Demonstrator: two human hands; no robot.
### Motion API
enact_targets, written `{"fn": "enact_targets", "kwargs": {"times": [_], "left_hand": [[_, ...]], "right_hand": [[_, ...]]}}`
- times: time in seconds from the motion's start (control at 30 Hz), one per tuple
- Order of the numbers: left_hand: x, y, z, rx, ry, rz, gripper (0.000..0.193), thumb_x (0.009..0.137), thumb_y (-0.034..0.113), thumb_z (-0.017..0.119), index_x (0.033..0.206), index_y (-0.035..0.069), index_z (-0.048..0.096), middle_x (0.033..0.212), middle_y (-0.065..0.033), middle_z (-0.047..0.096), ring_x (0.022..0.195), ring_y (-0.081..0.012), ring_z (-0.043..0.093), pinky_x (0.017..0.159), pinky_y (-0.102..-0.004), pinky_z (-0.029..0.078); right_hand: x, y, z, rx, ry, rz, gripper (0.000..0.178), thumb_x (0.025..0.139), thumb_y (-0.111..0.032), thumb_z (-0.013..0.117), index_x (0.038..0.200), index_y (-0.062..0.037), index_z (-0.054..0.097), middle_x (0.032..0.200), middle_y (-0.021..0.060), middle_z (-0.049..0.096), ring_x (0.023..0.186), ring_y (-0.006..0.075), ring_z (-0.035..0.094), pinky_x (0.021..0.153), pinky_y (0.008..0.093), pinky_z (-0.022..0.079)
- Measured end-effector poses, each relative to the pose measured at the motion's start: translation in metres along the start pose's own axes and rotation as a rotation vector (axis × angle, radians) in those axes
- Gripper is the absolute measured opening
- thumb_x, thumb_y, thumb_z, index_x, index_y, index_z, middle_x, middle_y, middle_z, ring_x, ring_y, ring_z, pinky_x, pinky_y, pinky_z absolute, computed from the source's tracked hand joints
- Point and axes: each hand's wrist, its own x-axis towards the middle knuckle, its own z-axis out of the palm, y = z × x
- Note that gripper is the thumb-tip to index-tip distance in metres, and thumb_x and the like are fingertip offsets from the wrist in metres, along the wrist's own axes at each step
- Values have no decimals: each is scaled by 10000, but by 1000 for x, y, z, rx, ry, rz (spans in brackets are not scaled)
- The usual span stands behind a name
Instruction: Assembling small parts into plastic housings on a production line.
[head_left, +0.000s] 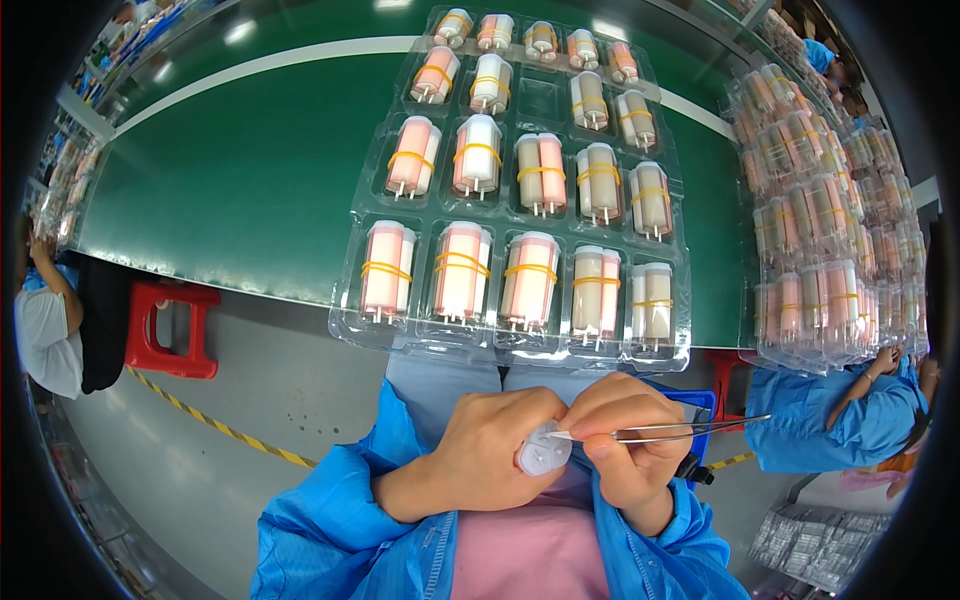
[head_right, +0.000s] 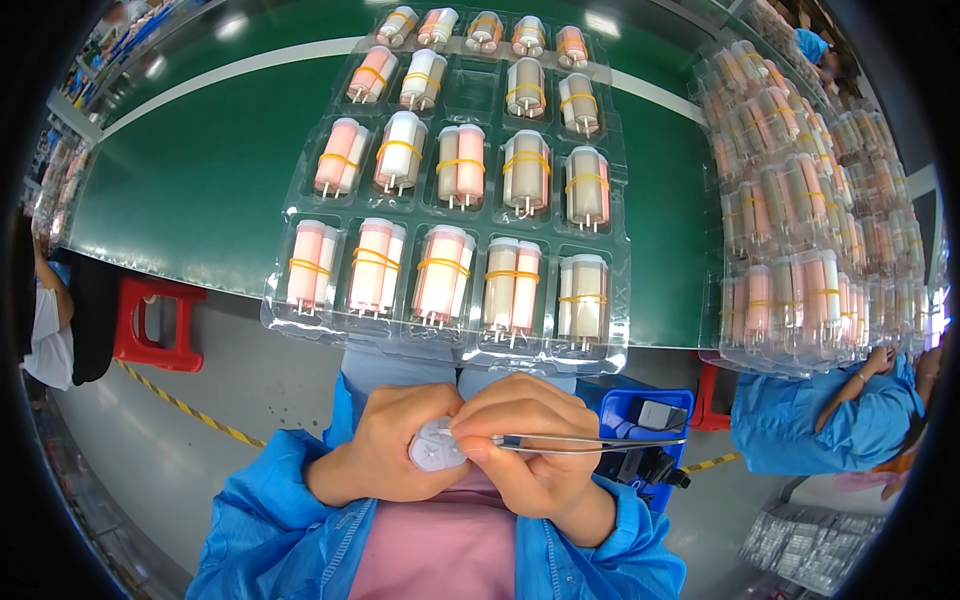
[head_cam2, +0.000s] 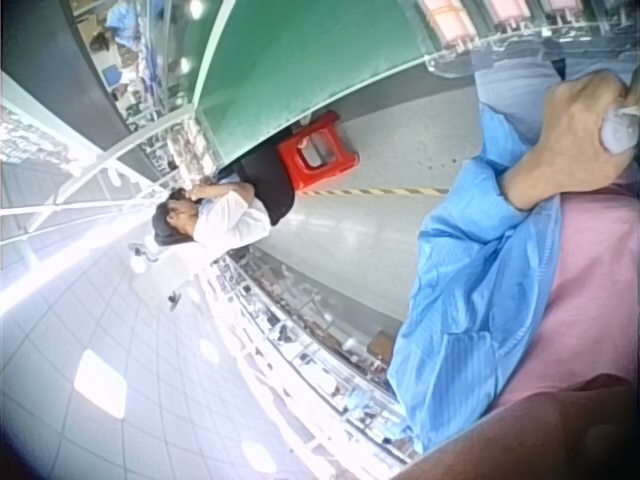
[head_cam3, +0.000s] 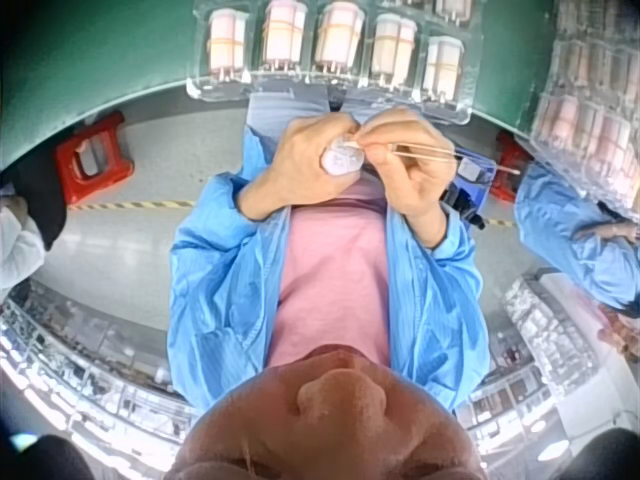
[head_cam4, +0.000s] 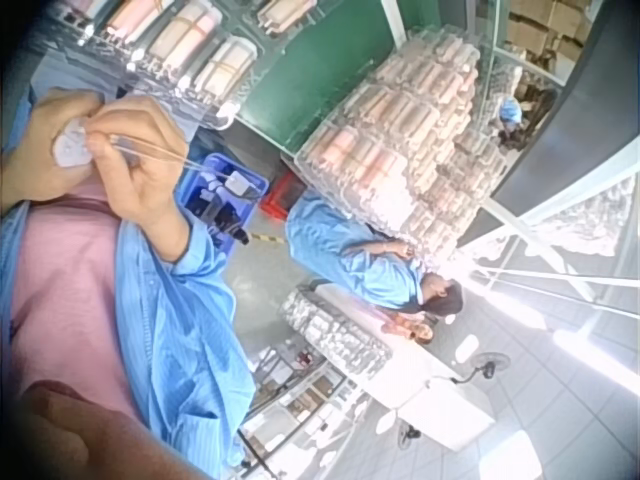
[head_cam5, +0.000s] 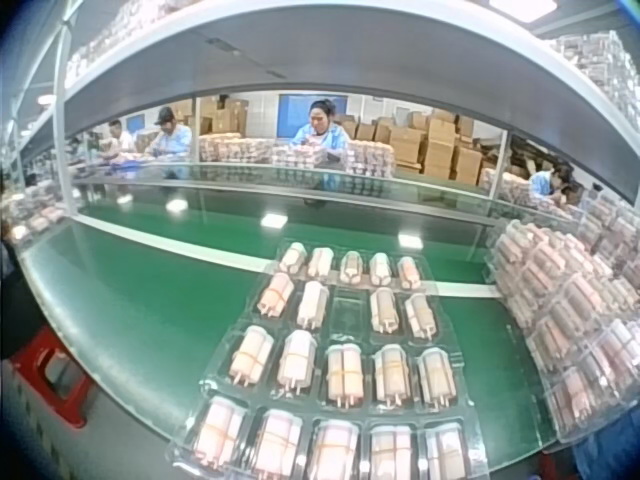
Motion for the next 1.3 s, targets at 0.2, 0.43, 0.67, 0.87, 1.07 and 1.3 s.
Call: {"fn": "enact_targets", "kwargs": {"times": [0.2, 0.43, 0.67, 0.87, 1.07, 1.3], "left_hand": [[1, 1, 0, 7, -8, 6, 214, 665, 78, 698, 826, 50, 561, 706, -113, 594, 602, -331, 598, 500, -387, 462], [0, -1, 0, 18, -18, -11, 209, 671, 90, 696, 822, 54, 556, 708, -117, 595, 603, -337, 595, 501, -391, 460], [0, -1, -1, 11, -37, -16, 207, 674, 91, 696, 821, 55, 554, 707, -116, 595, 597, -335, 594, 497, -395, 459], [1, 0, 0, 25, -23, -5, 209, 675, 92, 692, 828, 55, 554, 706, -117, 594, 597, -340, 595, 492, -398, 458], [1, 1, 0, 51, -30, -11, 208, 664, 86, 685, 821, 53, 552, 703, -121, 596, 591, -343, 595, 486, -400, 458], [-1, -2, 3, 111, 8, 22, 190, 651, 77, 668, 791, 60, 542, 684, -111, 586, 568, -323, 591, 474, -391, 455]], "right_hand": [[1, -2, 0, -14, -3, -11, 110, 738, -48, 713, 816, 8, 659, 762, 123, 662, 637, 221, 623, 568, 295, 490], [1, -2, -1, -50, -15, 1, 104, 734, -43, 709, 807, 8, 655, 754, 118, 661, 634, 222, 621, 570, 293, 491], [1, 0, -1, -23, -18, -8, 94, 733, -40, 707, 797, 0, 652, 741, 112, 659, 632, 217, 619, 570, 289, 488], [2, -2, 1, -25, 6, -4, 86, 728, -40, 707, 781, 0, 653, 739, 110, 657, 632, 216, 618, 571, 293, 487], [3, -6, 2, -127, -21, -16, 84, 697, -21, 698, 769, -2, 658, 739, 114, 647, 632, 233, 607, 568, 296, 477], [2, -5, 1, -176, -59, -56, 106, 678, -15, 701, 775, -6, 658, 751, 105, 642, 639, 240, 595, 568, 297, 479]]}}
